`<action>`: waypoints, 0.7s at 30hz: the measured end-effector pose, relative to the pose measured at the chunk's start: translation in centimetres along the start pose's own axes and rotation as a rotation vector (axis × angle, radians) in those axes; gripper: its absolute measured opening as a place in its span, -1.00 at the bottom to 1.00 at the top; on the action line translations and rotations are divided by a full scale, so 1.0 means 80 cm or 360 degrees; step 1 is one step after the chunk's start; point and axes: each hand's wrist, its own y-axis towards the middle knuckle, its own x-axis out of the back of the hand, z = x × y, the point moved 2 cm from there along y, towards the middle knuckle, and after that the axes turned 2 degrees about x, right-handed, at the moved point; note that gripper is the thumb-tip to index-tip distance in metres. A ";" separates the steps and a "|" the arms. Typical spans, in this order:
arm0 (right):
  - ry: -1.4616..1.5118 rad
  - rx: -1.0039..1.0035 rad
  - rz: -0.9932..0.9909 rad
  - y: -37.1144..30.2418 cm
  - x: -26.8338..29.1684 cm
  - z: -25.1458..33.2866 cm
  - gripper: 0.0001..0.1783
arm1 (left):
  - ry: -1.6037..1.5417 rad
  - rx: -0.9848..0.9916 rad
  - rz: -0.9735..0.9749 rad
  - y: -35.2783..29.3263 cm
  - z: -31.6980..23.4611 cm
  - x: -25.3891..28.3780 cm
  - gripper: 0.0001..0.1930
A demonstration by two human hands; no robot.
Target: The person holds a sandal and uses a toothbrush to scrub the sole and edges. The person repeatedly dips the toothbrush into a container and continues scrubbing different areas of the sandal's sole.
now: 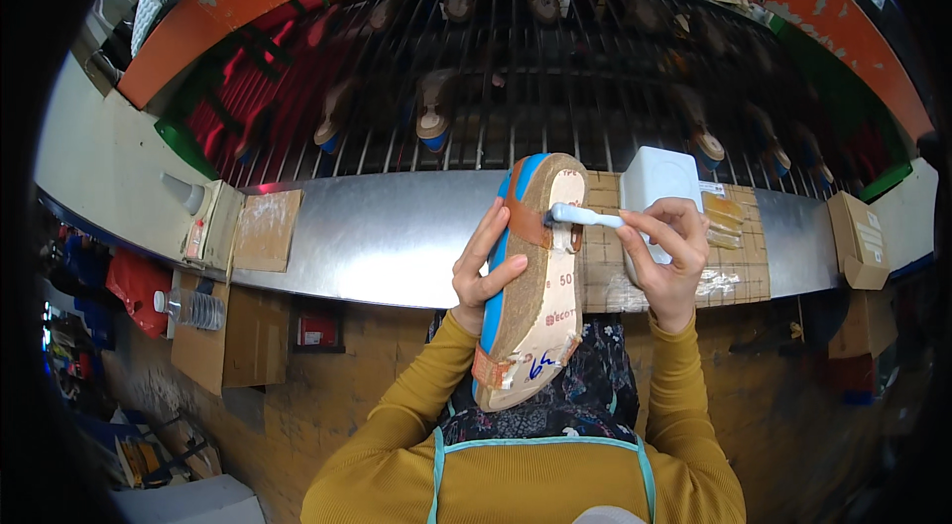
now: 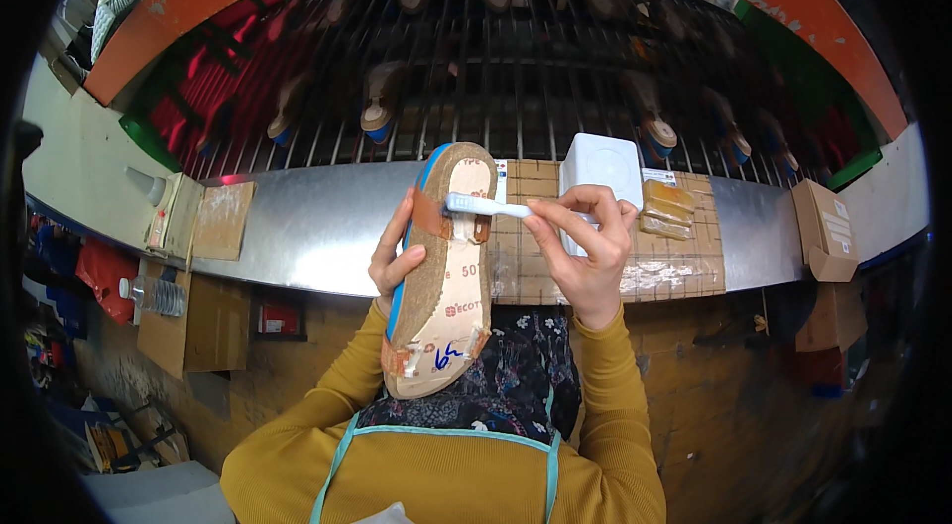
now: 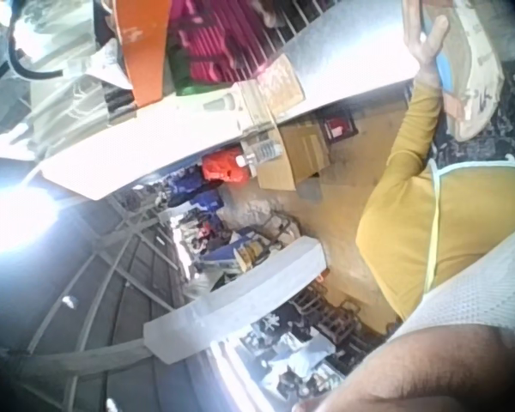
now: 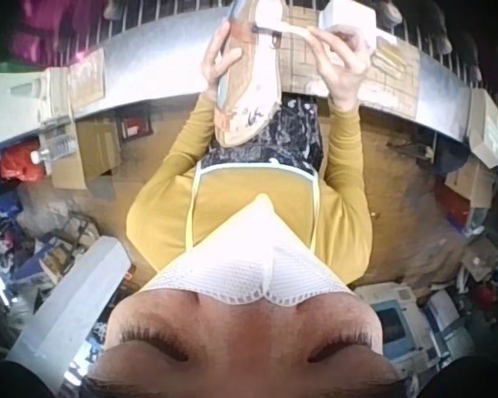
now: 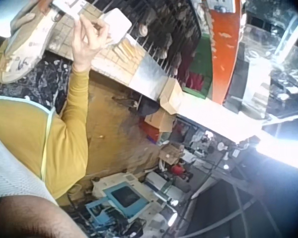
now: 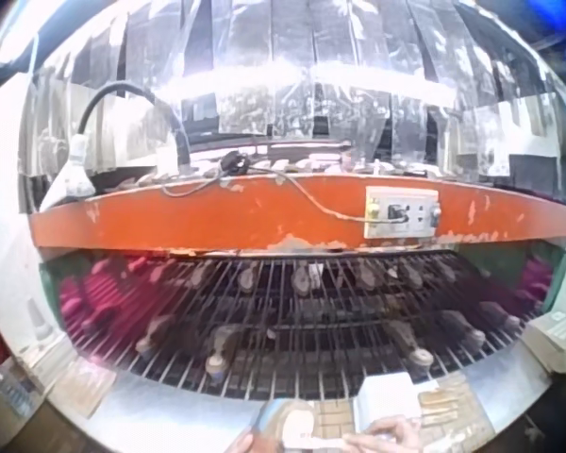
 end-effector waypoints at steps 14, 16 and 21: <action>0.0166 0.0037 0.0095 0.005 0.006 -0.010 -0.78 | -0.0083 0.0055 -0.0030 0.001 0.005 -0.001 -0.52; 0.0101 -0.0082 0.0005 0.003 -0.001 -0.008 -0.81 | -0.0113 0.0071 -0.0081 -0.001 0.005 -0.002 -0.51; 0.0349 -0.0333 0.0209 -0.035 -0.014 0.005 -0.83 | -0.0042 0.0124 -0.0169 -0.011 0.008 0.010 -0.51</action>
